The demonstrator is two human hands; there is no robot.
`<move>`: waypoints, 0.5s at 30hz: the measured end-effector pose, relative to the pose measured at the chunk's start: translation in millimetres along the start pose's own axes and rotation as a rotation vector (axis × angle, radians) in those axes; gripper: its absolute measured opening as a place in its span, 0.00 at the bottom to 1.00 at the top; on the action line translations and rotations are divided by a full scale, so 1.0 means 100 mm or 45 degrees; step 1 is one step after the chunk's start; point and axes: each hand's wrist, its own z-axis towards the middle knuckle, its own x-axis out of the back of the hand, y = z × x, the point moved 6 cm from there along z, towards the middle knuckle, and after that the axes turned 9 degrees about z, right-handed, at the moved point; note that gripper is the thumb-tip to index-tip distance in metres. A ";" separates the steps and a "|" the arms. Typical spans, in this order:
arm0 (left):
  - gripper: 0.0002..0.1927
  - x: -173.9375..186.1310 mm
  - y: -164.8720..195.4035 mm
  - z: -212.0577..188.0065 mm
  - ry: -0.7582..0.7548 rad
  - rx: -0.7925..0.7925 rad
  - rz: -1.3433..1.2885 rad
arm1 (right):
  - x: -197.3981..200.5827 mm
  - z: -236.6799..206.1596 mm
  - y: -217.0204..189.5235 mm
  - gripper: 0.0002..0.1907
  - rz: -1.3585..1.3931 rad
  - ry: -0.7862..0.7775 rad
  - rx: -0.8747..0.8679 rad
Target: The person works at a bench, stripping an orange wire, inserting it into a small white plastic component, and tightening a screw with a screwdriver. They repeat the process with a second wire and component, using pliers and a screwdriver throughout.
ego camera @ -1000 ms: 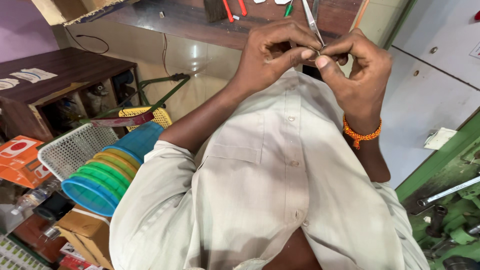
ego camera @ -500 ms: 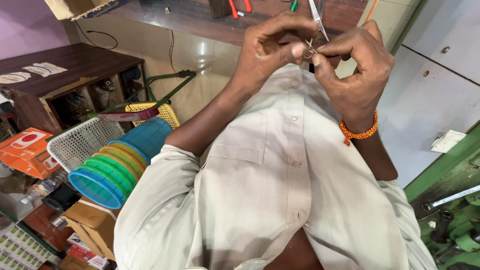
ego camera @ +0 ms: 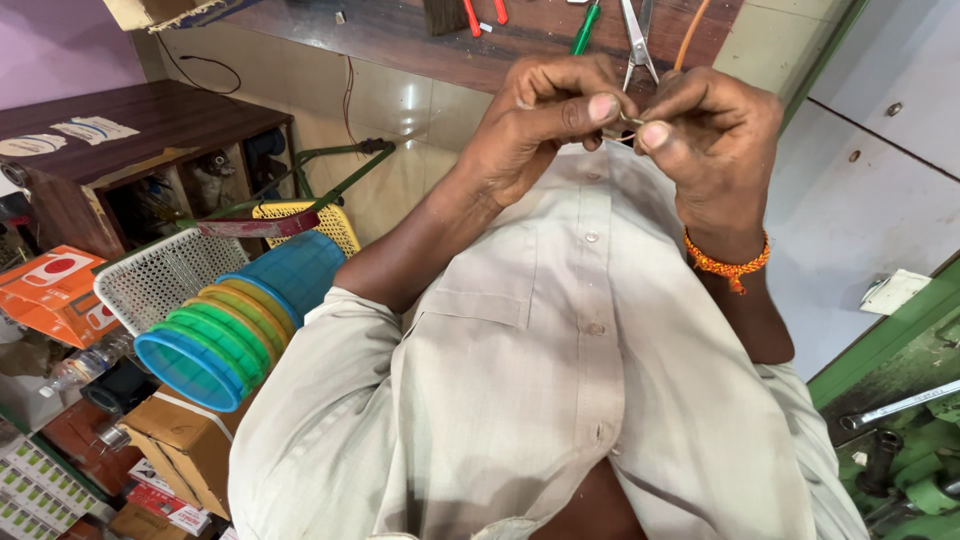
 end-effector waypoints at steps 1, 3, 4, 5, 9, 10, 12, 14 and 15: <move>0.13 -0.01 -0.01 0.00 -0.002 0.004 -0.021 | 0.00 -0.01 0.01 0.13 0.013 0.001 -0.013; 0.13 -0.01 -0.01 0.00 -0.002 -0.027 -0.042 | -0.01 -0.03 -0.06 0.15 -0.147 -0.005 0.125; 0.12 -0.02 -0.01 0.00 -0.004 -0.060 -0.042 | -0.01 -0.03 -0.07 0.15 -0.182 -0.003 0.161; 0.12 -0.02 -0.01 0.00 -0.006 -0.092 -0.043 | -0.02 -0.03 -0.08 0.16 -0.218 -0.001 0.197; 0.13 0.00 -0.05 0.00 0.046 -0.143 -0.049 | -0.02 -0.02 -0.03 0.17 -0.137 0.006 0.167; 0.13 0.00 -0.07 0.00 0.056 -0.144 -0.077 | -0.02 0.00 -0.01 0.17 -0.108 0.003 0.153; 0.15 0.00 -0.10 0.01 0.085 -0.116 -0.103 | -0.01 0.02 0.04 0.18 -0.055 0.006 0.125; 0.16 0.01 -0.12 0.02 0.125 -0.056 -0.102 | 0.01 0.04 0.08 0.18 -0.025 0.014 0.098; 0.17 0.02 -0.11 0.03 0.134 -0.043 -0.080 | 0.03 0.05 0.10 0.18 -0.018 0.017 0.085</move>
